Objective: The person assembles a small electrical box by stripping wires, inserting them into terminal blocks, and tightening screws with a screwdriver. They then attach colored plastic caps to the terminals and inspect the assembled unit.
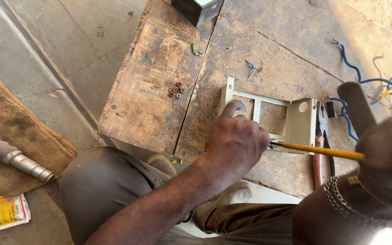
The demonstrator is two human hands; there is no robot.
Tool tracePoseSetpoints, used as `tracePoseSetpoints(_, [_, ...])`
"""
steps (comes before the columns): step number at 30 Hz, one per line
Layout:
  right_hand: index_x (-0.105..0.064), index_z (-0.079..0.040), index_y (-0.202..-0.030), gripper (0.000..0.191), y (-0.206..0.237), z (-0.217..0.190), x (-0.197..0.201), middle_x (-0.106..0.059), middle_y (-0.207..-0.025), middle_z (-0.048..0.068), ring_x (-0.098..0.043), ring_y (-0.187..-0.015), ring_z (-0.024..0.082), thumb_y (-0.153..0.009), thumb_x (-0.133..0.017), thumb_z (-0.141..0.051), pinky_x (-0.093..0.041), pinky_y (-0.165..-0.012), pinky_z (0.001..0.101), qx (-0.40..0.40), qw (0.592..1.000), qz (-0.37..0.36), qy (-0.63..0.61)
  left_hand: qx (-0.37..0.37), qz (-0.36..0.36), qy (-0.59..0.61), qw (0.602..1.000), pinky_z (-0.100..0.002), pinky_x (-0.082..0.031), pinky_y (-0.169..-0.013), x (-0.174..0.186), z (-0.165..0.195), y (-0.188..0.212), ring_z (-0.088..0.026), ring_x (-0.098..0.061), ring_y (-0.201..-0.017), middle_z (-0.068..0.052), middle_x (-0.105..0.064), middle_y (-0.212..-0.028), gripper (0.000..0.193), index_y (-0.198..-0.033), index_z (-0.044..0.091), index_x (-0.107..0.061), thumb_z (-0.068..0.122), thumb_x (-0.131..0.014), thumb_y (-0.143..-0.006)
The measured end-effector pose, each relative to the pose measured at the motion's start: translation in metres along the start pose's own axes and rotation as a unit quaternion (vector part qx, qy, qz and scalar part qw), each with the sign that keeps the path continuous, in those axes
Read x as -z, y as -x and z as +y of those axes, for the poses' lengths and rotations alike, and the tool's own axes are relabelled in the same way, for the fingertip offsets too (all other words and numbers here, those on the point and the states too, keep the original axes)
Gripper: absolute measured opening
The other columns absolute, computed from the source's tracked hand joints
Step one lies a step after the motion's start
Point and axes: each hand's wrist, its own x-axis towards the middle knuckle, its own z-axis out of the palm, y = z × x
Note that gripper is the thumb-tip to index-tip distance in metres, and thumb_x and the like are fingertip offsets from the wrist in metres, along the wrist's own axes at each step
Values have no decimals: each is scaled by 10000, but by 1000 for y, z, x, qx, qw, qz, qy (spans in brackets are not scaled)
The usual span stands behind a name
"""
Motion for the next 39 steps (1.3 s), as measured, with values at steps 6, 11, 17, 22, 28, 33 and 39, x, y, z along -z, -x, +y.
tracePoseSetpoints(6, [-399, -97, -947, 333, -25, -17, 2, -291, -684, 5, -253, -525, 89, -1134, -401, -374, -268, -507, 273, -63, 994, -67, -61, -17, 17, -32, 999, -544, -406, -1086, -3, 18, 17, -116, -480, -509, 41, -454, -554, 264, -679, 156, -614, 73, -593, -928])
tracePoseSetpoints(11, [-390, -106, -930, 334, -65, -18, 7, -286, -680, 0, -250, -525, 86, -1129, -409, -375, -262, -509, 271, -192, 970, -136, -59, -22, 3, -70, 997, -506, -427, -1092, -6, 26, 24, -89, -486, -505, 37, -474, -543, 242, -678, 150, -643, 96, -620, -913])
tracePoseSetpoints(17, [-380, -117, -910, 338, -17, -63, 7, -281, -674, -6, -246, -524, 84, -1124, -419, -376, -255, -511, 270, -138, 984, -102, -48, -16, 50, -35, 998, -491, -427, -1102, -10, 31, 30, -64, -516, -477, 24, -530, -533, 290, -696, 152, -688, 59, -582, -950])
tracePoseSetpoints(22, [-371, -126, -894, 342, 3, -78, -4, -277, -670, -10, -242, -524, 82, -1120, -428, -376, -249, -512, 268, -104, 990, -79, -57, -11, 36, -29, 999, -428, -431, -1076, -10, 32, 38, -99, -525, -502, 1, -555, -565, 345, -677, 163, -691, 94, -568, -992])
tracePoseSetpoints(28, [-360, -137, -874, 349, 6, -77, -13, -271, -665, -16, -238, -524, 79, -1115, -438, -377, -242, -514, 267, -95, 991, -70, -57, -11, 40, -24, 999, -440, -410, -1085, -4, 28, 43, -95, -523, -493, 3, -566, -566, 348, -674, 164, -690, 137, -557, -995])
tracePoseSetpoints(33, [-351, -146, -857, 357, 8, -77, -15, -267, -661, -21, -234, -524, 77, -1110, -446, -378, -236, -516, 265, -94, 992, -68, -55, -12, -24, -76, 997, -457, -379, -1080, 2, 27, 43, -105, -538, -503, 18, -564, -569, 351, -706, 172, -680, 171, -524, -1021])
tracePoseSetpoints(39, [-340, -157, -837, 367, 9, -79, -16, -262, -655, -27, -230, -524, 74, -1105, -456, -379, -229, -518, 264, -96, 991, -70, -58, -13, -37, -95, 995, -427, -390, -1043, 5, 29, 44, -110, -554, -552, 4, -562, -594, 310, -719, 176, -678, 191, -552, -1002])
